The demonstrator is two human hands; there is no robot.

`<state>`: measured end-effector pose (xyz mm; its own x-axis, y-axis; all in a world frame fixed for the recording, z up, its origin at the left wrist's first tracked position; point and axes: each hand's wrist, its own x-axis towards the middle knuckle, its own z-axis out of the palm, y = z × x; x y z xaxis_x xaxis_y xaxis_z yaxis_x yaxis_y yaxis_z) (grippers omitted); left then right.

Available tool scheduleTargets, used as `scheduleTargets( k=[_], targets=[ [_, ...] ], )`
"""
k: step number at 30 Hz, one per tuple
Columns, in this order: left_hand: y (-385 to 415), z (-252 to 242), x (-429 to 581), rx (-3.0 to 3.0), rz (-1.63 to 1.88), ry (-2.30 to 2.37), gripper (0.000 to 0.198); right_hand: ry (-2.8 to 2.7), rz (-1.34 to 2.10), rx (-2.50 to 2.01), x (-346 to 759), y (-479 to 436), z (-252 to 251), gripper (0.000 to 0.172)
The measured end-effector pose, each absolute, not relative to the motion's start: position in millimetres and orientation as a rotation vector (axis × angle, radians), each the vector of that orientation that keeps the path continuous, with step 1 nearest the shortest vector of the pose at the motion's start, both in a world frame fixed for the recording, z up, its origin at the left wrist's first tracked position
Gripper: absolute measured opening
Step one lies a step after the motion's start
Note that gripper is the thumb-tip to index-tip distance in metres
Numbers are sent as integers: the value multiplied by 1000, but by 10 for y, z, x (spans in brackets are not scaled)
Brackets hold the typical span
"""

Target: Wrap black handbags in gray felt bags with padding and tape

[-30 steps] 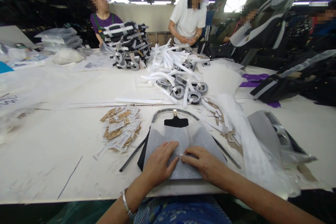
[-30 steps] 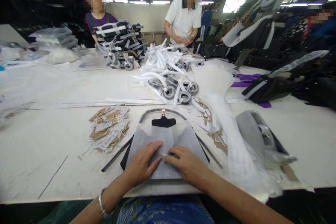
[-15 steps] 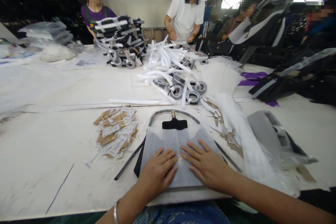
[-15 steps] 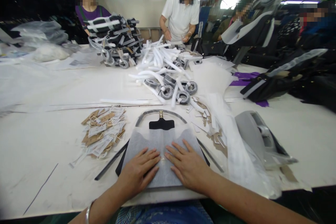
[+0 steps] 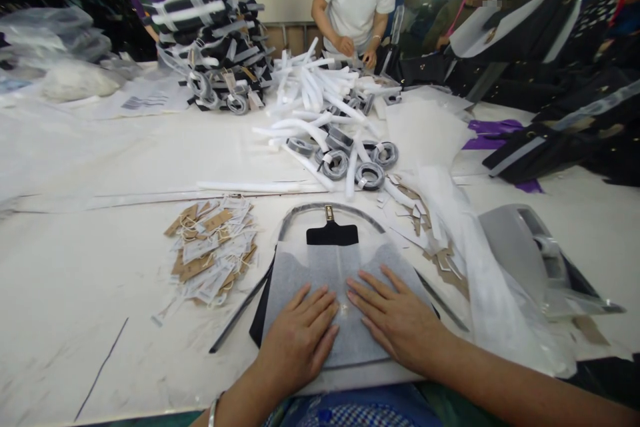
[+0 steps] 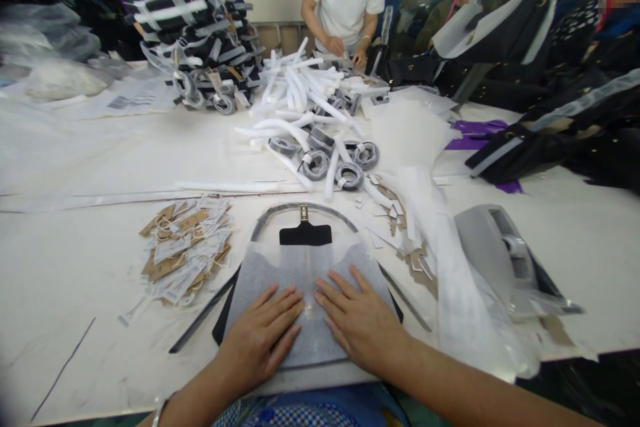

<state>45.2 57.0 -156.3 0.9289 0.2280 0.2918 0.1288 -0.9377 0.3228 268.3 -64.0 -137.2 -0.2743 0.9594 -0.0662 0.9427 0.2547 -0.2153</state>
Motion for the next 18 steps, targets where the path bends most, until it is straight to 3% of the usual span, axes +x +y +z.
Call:
scheduleTargets(
  k=[8, 15, 18],
  targets=[
    [562, -1613, 363, 2747, 602, 186, 37, -2480, 419, -1530, 2826, -730, -1369, 54],
    [595, -1624, 343, 2715, 611, 168, 34, -2425, 447, -1581, 2812, -719, -1345, 46],
    [617, -1525, 350, 2700, 413, 144, 58, -2395, 539, -1564, 2843, -695, -1253, 51]
  ],
)
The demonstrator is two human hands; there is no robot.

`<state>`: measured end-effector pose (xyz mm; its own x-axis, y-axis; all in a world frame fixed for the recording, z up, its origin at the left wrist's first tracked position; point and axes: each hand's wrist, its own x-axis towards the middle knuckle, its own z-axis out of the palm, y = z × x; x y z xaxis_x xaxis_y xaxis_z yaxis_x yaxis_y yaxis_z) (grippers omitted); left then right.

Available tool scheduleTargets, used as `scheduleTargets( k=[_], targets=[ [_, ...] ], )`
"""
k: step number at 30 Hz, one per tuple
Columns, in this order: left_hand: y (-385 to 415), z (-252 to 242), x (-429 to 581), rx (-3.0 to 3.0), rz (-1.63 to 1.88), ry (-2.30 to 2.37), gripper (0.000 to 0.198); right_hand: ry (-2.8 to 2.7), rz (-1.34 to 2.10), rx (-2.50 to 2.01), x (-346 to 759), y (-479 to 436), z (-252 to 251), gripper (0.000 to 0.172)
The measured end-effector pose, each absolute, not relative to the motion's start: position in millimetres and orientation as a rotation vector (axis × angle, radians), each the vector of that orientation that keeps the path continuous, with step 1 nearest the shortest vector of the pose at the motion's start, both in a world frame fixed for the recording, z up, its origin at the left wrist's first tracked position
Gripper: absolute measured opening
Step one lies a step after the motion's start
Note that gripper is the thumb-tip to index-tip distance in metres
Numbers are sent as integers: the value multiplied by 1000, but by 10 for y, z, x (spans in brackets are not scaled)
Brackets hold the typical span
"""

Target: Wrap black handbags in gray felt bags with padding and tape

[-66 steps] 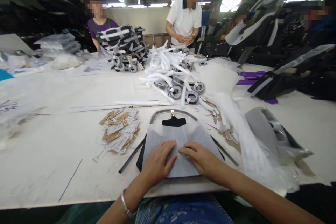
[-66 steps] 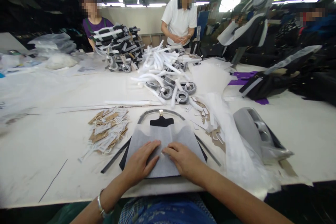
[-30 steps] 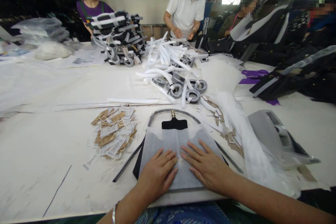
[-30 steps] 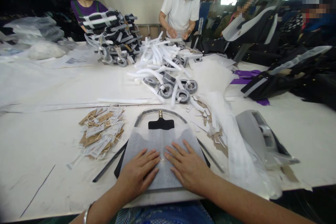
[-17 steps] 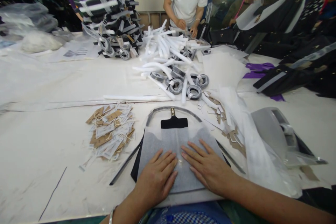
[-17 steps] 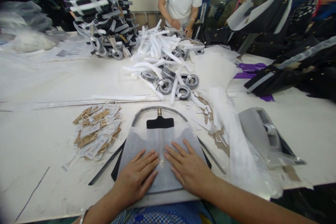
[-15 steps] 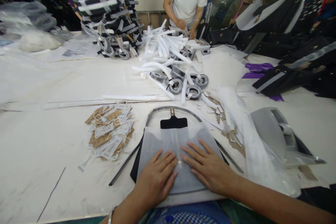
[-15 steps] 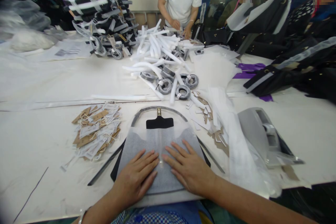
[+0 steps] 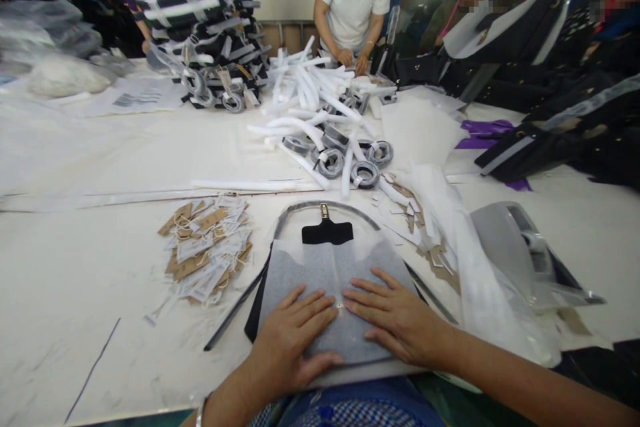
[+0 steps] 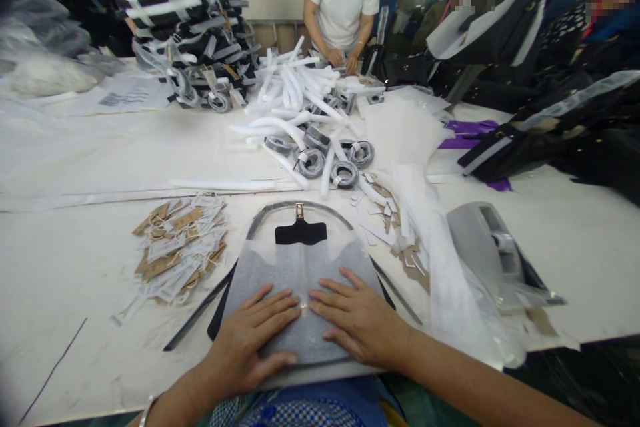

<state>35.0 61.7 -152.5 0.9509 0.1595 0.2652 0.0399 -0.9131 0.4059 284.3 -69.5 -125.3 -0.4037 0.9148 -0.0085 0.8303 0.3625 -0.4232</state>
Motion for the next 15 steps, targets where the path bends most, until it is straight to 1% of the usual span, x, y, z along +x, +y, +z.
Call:
scheduleTargets(
  k=[1, 2, 4, 6, 9, 11, 12, 13, 15],
  targets=[
    [622, -1479, 352, 2688, 321, 132, 71, -2389, 571, -1559, 2856, -688, -1211, 57],
    [626, -1431, 355, 2674, 236, 129, 80, -2377, 594, -1558, 2869, -681, -1166, 62],
    [636, -1343, 358, 2635, 122, 145, 83, -2329, 564, -1571, 2881, -681, -1071, 64],
    [654, -1277, 354, 2567, 79, 168, 78, -2253, 394, -1571, 2865, -704, -975, 57],
    [700, -1232, 349, 2364, 75, 203, 58, -2153, 32, -1465, 2768, -791, -838, 41],
    [732, -1233, 358, 2126, 147, 342, 45, -2155, -112, -1357, 2665, -866, -756, 31],
    [745, -1239, 367, 1998, 202, 442, 43, -2175, -153, -1308, 2608, -899, -724, 28],
    [755, -1246, 378, 1882, 258, 549, 46, -2206, -185, -1266, 2552, -925, -700, 25],
    [768, -1260, 401, 1728, 349, 717, 58, -2274, -235, -1208, 2451, -945, -682, 24]
  ],
)
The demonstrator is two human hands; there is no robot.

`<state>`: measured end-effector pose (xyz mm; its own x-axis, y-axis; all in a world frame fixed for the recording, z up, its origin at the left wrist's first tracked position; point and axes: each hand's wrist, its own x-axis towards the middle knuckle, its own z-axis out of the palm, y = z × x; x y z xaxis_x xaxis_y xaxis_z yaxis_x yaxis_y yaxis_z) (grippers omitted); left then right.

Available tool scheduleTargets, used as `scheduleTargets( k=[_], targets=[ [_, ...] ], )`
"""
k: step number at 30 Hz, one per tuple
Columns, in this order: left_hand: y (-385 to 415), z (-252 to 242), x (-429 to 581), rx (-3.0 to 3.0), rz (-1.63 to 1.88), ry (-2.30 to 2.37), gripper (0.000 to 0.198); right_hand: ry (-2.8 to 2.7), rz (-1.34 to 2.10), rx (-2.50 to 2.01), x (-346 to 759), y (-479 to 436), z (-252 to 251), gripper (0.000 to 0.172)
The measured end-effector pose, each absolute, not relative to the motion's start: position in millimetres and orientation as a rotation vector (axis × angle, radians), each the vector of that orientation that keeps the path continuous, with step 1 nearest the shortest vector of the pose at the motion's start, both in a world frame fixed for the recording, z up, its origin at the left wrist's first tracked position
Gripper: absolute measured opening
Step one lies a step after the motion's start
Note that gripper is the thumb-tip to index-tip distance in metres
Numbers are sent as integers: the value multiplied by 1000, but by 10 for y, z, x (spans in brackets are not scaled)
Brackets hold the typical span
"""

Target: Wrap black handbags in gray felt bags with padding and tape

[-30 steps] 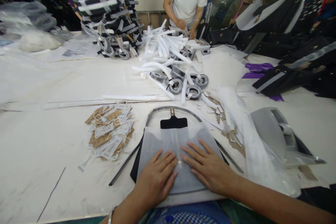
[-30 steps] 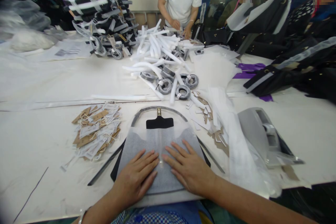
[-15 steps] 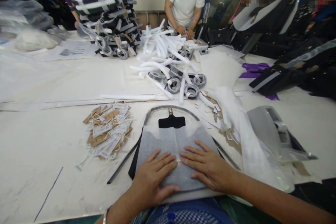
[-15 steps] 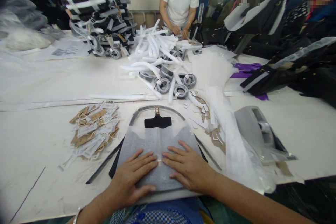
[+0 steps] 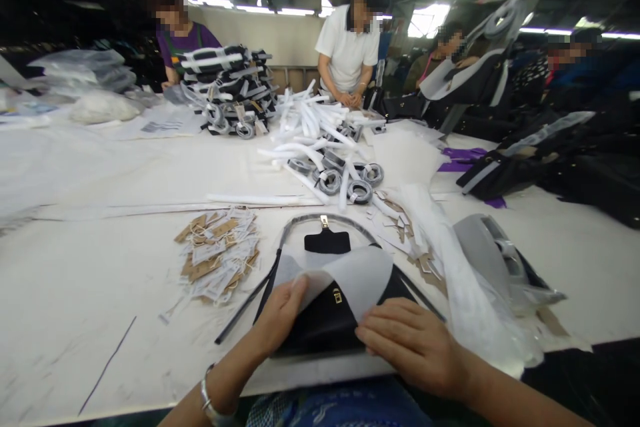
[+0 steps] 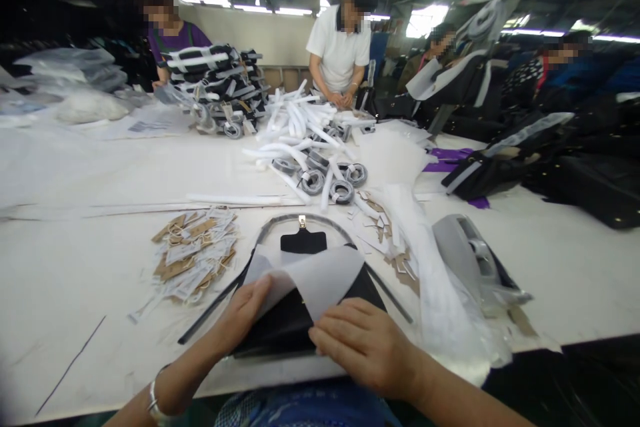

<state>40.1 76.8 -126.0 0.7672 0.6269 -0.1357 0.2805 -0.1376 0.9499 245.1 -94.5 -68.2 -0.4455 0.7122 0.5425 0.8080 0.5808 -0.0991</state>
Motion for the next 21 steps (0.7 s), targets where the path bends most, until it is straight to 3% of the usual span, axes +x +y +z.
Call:
scheduleTargets(
  k=[4, 10, 21],
  targets=[
    [767, -1277, 415, 1662, 447, 806, 66, -2216, -216, -1322, 2329, -811, -765, 25],
    [716, -1375, 402, 1706, 520, 756, 65, -2101, 202, -1913, 2313, -383, -876, 14],
    [585, -1446, 386, 1962, 531, 697, 56, -2354, 369, -2064, 2375, -139, -874, 30]
  ],
)
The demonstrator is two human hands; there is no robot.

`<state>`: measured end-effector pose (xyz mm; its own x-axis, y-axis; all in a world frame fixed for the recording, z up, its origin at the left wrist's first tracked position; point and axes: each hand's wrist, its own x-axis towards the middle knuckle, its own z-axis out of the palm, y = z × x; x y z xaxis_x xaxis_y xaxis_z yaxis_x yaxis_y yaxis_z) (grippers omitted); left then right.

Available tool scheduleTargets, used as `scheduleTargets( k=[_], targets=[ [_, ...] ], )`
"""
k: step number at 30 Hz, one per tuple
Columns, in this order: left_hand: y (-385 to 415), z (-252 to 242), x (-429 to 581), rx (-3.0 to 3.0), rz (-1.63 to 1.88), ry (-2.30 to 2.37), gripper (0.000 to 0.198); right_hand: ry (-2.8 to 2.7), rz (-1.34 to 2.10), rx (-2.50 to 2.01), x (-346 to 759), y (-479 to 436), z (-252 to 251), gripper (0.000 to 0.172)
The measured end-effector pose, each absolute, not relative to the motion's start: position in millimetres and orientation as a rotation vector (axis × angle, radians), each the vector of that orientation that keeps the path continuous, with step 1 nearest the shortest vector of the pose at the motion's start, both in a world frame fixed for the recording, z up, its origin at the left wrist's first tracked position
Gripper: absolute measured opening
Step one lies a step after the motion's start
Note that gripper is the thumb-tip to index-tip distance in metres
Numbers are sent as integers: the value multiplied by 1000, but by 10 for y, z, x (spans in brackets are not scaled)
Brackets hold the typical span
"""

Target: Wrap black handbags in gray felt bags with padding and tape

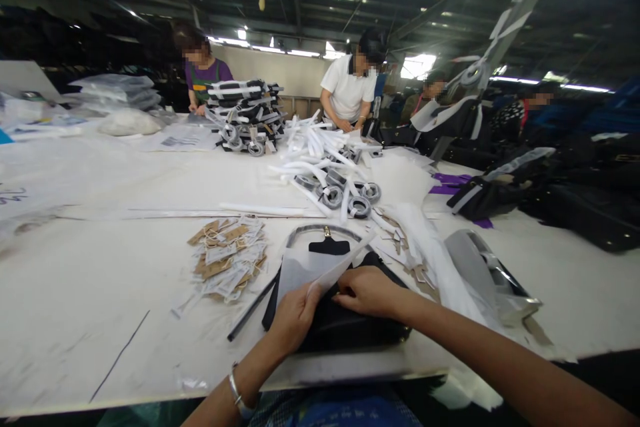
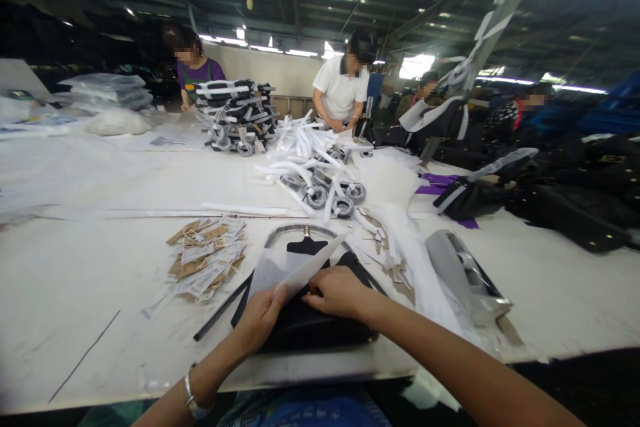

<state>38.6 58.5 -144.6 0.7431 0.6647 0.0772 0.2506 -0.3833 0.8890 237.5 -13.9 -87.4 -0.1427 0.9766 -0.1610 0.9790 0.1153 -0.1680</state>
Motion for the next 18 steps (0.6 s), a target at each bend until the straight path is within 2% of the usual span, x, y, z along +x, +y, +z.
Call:
scheduleTargets(
  k=[6, 10, 12, 16, 18],
  targets=[
    [585, -1420, 373, 2010, 539, 670, 53, 2288, -485, 2084, 2306, -118, -863, 25],
    [582, -1429, 370, 2036, 544, 651, 51, 2088, -590, 2296, 2217, -52, -935, 28],
    [578, -1435, 367, 2049, 545, 646, 50, 1986, -708, 2366, 2189, -14, -950, 32],
    [574, -1430, 360, 2084, 550, 612, 48, 1941, -986, 2362, 2214, -65, -853, 52],
    [577, -1430, 362, 2104, 554, 592, 48, 2045, -963, 2400, 2264, -188, -775, 53]
  ],
)
